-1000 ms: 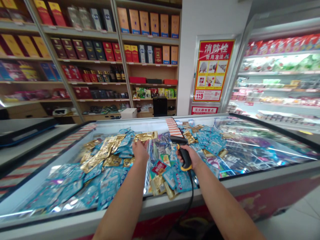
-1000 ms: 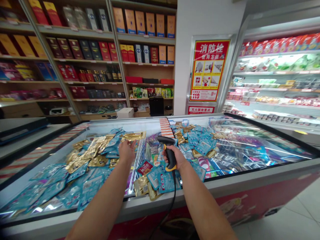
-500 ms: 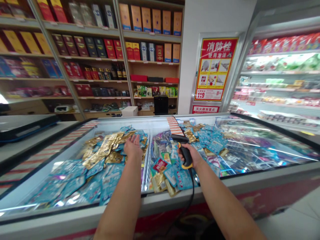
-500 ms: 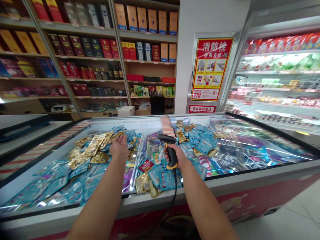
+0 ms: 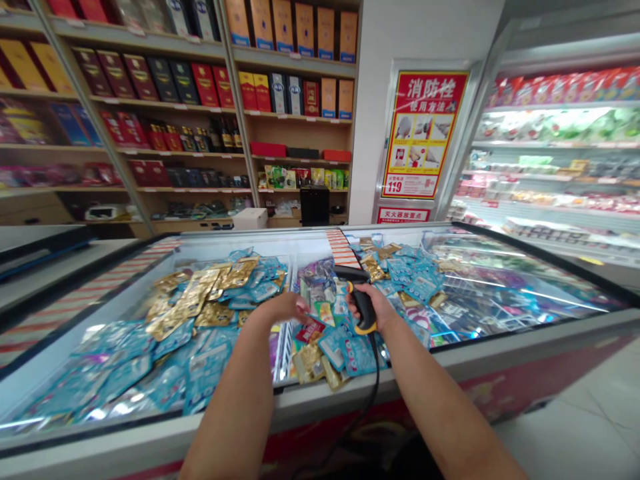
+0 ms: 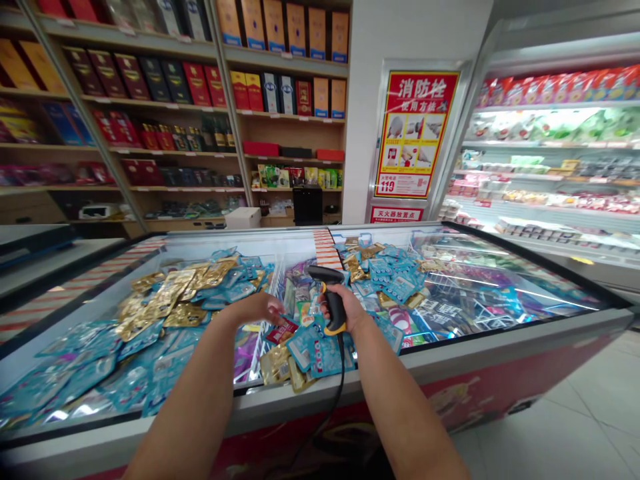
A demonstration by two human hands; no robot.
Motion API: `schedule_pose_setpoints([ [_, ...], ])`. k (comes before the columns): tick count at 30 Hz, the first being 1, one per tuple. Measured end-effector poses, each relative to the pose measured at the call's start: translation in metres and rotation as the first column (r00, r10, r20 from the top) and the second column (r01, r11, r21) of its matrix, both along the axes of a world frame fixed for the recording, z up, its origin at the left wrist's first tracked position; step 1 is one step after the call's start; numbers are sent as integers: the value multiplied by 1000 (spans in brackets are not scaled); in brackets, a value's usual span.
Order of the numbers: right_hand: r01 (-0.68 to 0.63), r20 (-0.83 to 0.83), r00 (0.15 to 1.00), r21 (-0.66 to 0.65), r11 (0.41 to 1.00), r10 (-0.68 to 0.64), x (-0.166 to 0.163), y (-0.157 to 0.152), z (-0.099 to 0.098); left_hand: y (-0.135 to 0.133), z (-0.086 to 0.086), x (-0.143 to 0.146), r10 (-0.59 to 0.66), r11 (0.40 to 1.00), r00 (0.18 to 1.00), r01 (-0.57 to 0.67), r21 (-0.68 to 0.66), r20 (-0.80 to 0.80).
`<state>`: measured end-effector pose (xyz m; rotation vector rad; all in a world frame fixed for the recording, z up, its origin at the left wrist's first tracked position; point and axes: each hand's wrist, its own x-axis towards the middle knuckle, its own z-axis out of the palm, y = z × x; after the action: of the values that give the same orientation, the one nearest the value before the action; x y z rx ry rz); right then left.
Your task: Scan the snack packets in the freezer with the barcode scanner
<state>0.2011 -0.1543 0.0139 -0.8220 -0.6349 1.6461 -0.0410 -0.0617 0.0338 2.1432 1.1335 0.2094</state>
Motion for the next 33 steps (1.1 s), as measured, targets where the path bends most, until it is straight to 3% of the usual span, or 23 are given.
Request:
schedule_pose_setpoints([
  [3,-7,-8,1000,-3,1000,7,0,1,-2,1,0,2,31,999,999,-31,40,10],
  [6,-11,-17,1000,17,1000,11,2,3,-4,6,-3,8,120,979,975,-147,142,186],
  [9,-14,-30,999,43,999,15,3,4,-6,13,-6,13,306,880,840,-429,204,448],
  [11,-17,-33,999,42,999,18,3,3,-5,17,-9,15,354,821,762,-531,209,542],
  [13,-15,-30,999,35,999,16,2,3,-4,17,-13,17,309,833,811,-483,270,498],
  [16,-7,-26,1000,26,1000,8,2,3,-3,15,-19,21,156,906,961,-231,355,229],
  [18,-11,-31,999,28,1000,12,1,3,-4,14,-24,25,114,916,985,-154,371,128],
  [22,-28,-33,999,15,999,28,1,4,-5,17,-38,36,207,808,964,-265,527,168],
  [24,-23,-34,999,15,1000,23,0,5,-4,18,-46,42,225,772,964,-265,577,142],
  [29,7,-47,999,20,1000,-6,0,6,-5,15,-59,51,203,802,979,-168,573,4],
  [33,7,-52,999,11,1000,-6,2,8,-8,17,-58,52,198,806,972,-235,543,128],
])
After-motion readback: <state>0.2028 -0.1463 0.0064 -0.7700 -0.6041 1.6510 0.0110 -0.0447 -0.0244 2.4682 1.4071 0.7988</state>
